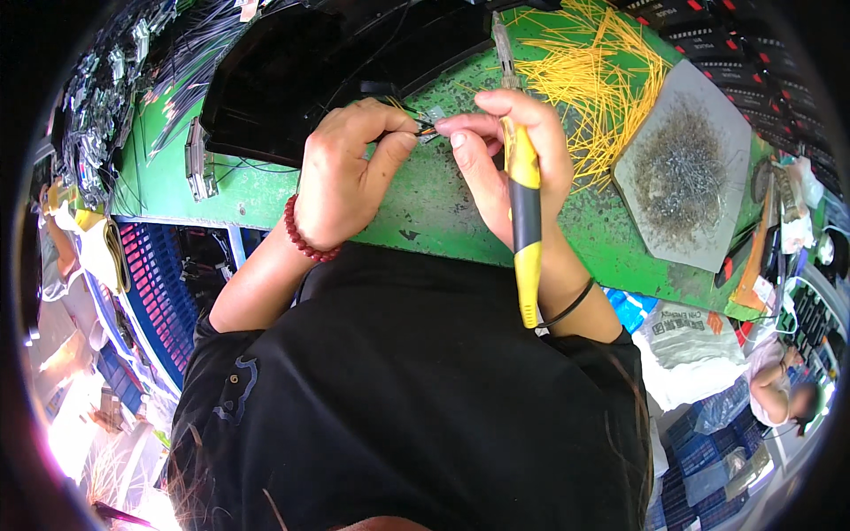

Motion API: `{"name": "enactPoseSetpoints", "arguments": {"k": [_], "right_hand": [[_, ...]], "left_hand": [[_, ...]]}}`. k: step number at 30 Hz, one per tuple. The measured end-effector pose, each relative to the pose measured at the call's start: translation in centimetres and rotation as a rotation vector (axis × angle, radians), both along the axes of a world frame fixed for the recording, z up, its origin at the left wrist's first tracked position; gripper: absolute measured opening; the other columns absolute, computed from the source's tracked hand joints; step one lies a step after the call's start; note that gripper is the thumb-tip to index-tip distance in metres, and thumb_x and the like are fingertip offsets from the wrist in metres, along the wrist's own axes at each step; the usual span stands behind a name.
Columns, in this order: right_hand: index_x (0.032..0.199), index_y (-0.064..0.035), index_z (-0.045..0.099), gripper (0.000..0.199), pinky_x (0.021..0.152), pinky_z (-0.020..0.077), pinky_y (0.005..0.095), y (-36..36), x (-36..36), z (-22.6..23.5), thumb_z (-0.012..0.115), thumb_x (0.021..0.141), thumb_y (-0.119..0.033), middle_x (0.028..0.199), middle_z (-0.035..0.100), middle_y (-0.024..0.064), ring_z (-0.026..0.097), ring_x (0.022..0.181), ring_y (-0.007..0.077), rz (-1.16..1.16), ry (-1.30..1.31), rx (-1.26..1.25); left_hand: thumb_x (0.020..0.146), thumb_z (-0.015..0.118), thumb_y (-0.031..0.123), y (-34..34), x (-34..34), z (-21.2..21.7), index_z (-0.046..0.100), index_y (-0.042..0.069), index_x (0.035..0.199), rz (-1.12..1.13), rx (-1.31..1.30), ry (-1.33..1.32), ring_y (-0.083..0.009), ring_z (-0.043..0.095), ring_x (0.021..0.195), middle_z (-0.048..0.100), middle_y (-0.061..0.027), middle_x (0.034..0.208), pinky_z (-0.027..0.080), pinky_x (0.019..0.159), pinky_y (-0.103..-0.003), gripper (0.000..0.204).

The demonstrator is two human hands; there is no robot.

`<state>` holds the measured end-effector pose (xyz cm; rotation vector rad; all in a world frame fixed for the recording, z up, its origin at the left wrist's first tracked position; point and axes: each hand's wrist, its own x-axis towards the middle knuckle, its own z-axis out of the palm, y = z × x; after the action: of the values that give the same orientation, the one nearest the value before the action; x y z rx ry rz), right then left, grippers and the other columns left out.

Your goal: Soldering wires onto small circuit boards at a factory workbench.

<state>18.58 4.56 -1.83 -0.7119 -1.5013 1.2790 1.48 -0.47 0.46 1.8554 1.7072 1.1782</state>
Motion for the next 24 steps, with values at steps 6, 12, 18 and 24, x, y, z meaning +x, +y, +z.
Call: {"name": "enactPoseSetpoints", "arguments": {"k": [6,12,18,24], "right_hand": [[0.118,-0.0041,0.046,0.037,0.060,0.0425,0.0176,0.0,0.2,0.3,0.067,0.087,-0.002,0.089,0.070,0.0108,0.063,0.074,0.0081,0.068,0.011,-0.126],[0.117,-0.0015,0.050,0.038,0.063,0.0504,0.0201,0.4,0.4,0.1,0.065,0.084,0.006,0.090,0.069,0.0134,0.069,0.082,0.0147,-0.024,-0.069,0.123],[0.103,0.0004,0.061,0.033,0.064,0.0553,0.0257,0.6,-0.2,0.4,0.071,0.073,0.010,0.085,0.070,0.0114,0.070,0.073,0.0177,-0.031,-0.178,0.373],[0.102,-0.0017,0.062,0.034,0.058,0.0529,0.0254,0.4,-0.3,0.2,0.073,0.071,0.008,0.085,0.071,0.0099,0.069,0.068,0.0182,-0.028,-0.179,0.397]], "left_hand": [[0.078,0.069,0.008,-0.1,-0.1,0.2,0.064,0.004,0.082,-0.037,-0.022,-0.050,-0.0274,0.064,0.076,0.066,-0.0087,0.079,0.049,0.071,-0.036,0.006],[0.078,0.069,0.009,0.2,0.0,0.0,0.064,0.005,0.080,-0.024,-0.036,-0.046,-0.0272,0.063,0.073,0.065,-0.0082,0.077,0.049,0.070,-0.036,0.007],[0.076,0.070,0.009,0.2,0.2,-0.2,0.063,0.007,0.077,-0.004,-0.018,0.037,-0.0265,0.063,0.068,0.064,-0.0067,0.074,0.049,0.067,-0.036,0.007],[0.076,0.070,0.010,0.1,0.3,-0.1,0.062,0.007,0.077,0.012,-0.038,0.078,-0.0258,0.063,0.068,0.063,-0.0061,0.074,0.049,0.065,-0.035,0.008]]}}
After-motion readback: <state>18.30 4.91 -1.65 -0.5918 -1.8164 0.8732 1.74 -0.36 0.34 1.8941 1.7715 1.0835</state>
